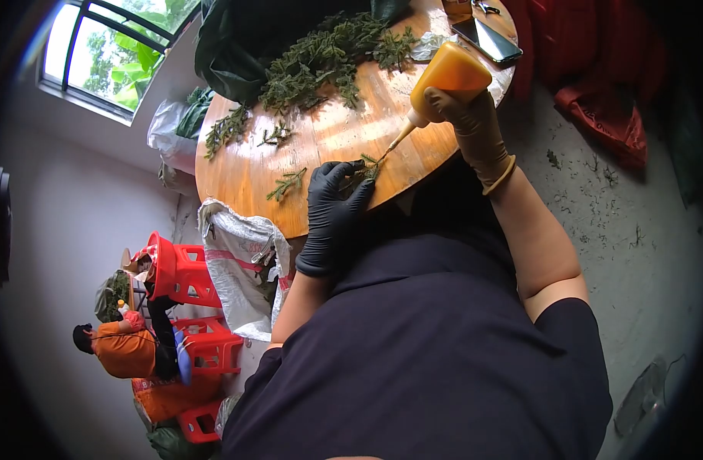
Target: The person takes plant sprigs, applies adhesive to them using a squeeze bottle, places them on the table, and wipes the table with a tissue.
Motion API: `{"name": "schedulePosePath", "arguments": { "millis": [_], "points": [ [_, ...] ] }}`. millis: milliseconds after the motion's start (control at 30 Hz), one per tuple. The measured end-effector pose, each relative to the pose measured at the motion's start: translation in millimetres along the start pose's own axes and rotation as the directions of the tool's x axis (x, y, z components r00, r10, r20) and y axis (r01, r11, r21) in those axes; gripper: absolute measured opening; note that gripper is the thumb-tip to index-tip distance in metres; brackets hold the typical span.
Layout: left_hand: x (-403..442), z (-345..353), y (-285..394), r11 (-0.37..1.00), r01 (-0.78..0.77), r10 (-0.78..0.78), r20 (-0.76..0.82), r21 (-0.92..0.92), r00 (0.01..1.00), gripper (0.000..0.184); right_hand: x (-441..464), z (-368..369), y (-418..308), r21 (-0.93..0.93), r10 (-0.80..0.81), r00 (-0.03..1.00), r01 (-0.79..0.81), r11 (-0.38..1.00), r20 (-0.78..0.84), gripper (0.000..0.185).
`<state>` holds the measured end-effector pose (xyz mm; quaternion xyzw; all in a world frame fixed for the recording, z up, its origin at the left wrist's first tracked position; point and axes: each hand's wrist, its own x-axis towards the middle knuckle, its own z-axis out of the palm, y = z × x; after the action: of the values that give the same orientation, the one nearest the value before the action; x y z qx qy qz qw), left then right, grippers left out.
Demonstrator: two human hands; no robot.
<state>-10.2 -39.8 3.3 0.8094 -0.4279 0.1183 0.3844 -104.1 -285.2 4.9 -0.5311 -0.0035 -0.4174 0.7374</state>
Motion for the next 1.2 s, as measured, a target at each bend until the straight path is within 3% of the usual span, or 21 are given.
{"name": "schedulePosePath", "arguments": {
  "millis": [400, 467, 533, 667, 767, 933, 1000, 1033, 1067, 1133, 1200],
  "points": [
    [0.2, -1.0, -0.9, 0.996, -0.07, 0.07, -0.014, 0.051, 0.997, 0.029, 7.2, -11.7, 6.5, 0.005, 0.011, 1.0, -0.011, 1.0, -0.027, 0.039],
    [0.3, -2.3, -2.0, 0.99, -0.115, 0.117, -0.03, 0.078, 0.993, 0.03, 6.0, -5.1, 2.1, 0.114, 0.045, 0.996, -0.036, 0.993, -0.077, 0.044],
    [-0.4, -3.3, -4.7, 0.998, -0.051, 0.05, 0.051, 0.034, 0.997, 0.032, 5.5, -6.1, 6.0, 0.182, 0.07, 0.996, -0.058, 0.982, -0.061, 0.045],
    [-9.4, -9.1, -6.9, 0.989, 0.086, -0.084, 0.022, -0.123, 0.996, 0.03, 3.3, -2.7, 9.5, 0.299, 0.132, 0.991, -0.118, 0.947, -0.026, 0.047],
    [-14.6, -52.6, -14.6, 0.999, -0.019, 0.014, -0.109, -0.048, 0.994, 0.031, 1.7, -0.8, 10.2, 0.328, 0.135, 0.991, -0.124, 0.937, -0.011, 0.05],
    [-39.9, -163.2, -66.2, 0.981, 0.188, -0.165, -0.325, 0.042, 0.931, 0.035, -0.7, 1.5, 14.1, 0.359, 0.184, 0.983, -0.174, 0.917, 0.007, 0.052],
    [-50.8, -201.7, -79.6, 0.791, 0.288, -0.165, -0.266, 0.539, 0.95, 0.041, -1.9, 5.1, 13.6, 0.366, 0.194, 0.981, -0.183, 0.912, 0.007, 0.052],
    [-54.0, -208.6, -72.1, 0.637, 0.457, -0.37, -0.274, 0.62, 0.888, 0.044, -3.2, 7.1, 12.7, 0.365, 0.197, 0.98, -0.186, 0.912, 0.007, 0.052],
    [-54.2, -206.7, -73.1, 0.637, 0.457, -0.366, -0.278, 0.621, 0.888, 0.044, -4.0, 9.1, 11.5, 0.363, 0.198, 0.98, -0.188, 0.913, 0.007, 0.053],
    [-47.7, -197.6, -74.3, 0.719, 0.344, -0.201, -0.294, 0.604, 0.935, 0.041, -5.3, 10.7, 11.5, 0.358, 0.204, 0.979, -0.198, 0.912, 0.021, 0.053],
    [-35.9, -164.5, -60.1, 0.86, 0.248, -0.168, -0.212, 0.445, 0.963, 0.034, -7.0, 10.9, 11.7, 0.346, 0.216, 0.975, -0.217, 0.913, 0.043, 0.053]
  ]
}}
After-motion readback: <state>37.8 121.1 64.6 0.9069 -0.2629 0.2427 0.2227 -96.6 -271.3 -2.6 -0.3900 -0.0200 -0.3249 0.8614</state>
